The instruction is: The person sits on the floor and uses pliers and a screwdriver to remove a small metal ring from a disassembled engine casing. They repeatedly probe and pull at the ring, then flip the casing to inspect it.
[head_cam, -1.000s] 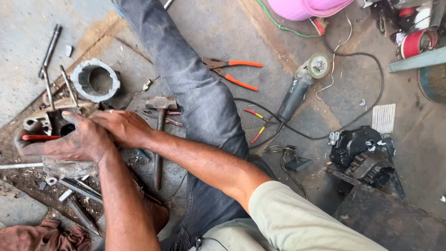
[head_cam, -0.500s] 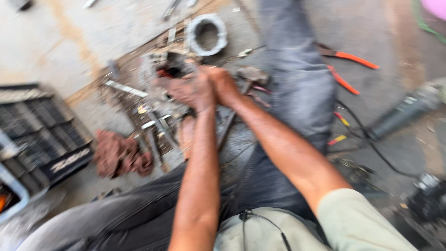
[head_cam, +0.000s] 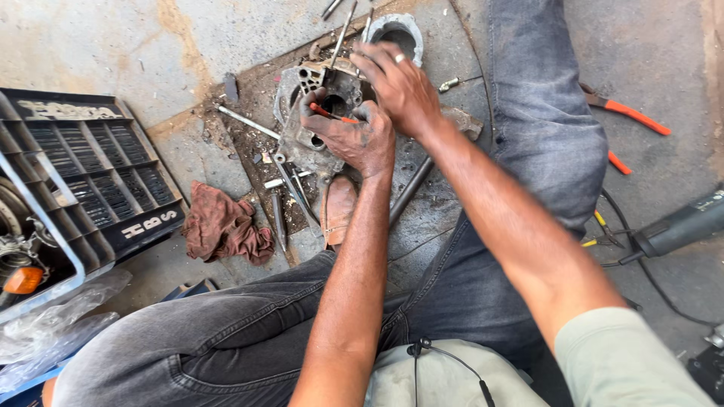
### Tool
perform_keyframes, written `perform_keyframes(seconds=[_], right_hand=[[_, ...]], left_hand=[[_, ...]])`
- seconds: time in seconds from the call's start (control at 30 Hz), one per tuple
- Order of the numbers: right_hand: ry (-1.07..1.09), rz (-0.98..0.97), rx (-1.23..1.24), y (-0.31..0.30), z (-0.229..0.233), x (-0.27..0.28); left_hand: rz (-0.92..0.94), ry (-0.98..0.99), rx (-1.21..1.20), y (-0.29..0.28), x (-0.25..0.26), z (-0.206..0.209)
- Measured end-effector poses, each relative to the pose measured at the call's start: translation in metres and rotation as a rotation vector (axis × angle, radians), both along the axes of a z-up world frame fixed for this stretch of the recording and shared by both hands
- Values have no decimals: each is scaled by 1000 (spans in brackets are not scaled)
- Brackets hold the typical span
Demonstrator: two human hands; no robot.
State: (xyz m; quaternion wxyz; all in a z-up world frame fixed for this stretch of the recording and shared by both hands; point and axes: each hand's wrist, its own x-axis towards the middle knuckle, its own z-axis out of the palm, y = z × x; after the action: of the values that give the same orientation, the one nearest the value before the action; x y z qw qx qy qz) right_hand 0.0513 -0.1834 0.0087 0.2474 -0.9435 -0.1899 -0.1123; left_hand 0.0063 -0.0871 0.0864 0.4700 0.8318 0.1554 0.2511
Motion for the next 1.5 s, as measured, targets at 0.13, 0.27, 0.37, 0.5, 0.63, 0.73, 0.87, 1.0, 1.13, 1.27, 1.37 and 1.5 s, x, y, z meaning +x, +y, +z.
perform_keyframes(seconds=[0.13, 0.27, 0.37, 0.5, 0.63, 0.73, 0.87, 1.0, 1.13, 1.27, 1.37, 1.5], right_hand=[[-19, 112, -283, 1, 3, 43], [-183, 118, -509, 0, 12, 57], [-217, 129, -528, -3, 15, 55], [-295, 142, -539, -12, 18, 45], [-322, 105, -681, -21, 26, 34], [-323, 106, -558, -20, 28, 27], [-298, 83, -600, -22, 22, 21], [-318, 41, -628, -20, 14, 11], [-230, -5, -555, -15, 6, 10], [-181, -11, -418, -12, 2, 8], [-157, -19, -407, -11, 5, 9], [-13, 17, -287, -9, 19, 6]], left_hand=[[-5, -12, 28, 0, 0, 1], [14, -3, 38, 2, 1, 0], [3, -1, 48, 5, -4, -1], [-84, -51, -7, 7, -16, 2], [-147, -50, -30, 9, -24, 10], [-156, -32, -63, 13, -26, 12], [-174, -71, -33, 16, -30, 10], [-199, -75, -55, 20, -35, 6], [-141, -132, 73, 22, -35, 2], [-141, -127, -6, 25, -36, 1], [-149, -82, 116, 25, -37, 1], [-129, -45, 127, 17, -36, -5]])
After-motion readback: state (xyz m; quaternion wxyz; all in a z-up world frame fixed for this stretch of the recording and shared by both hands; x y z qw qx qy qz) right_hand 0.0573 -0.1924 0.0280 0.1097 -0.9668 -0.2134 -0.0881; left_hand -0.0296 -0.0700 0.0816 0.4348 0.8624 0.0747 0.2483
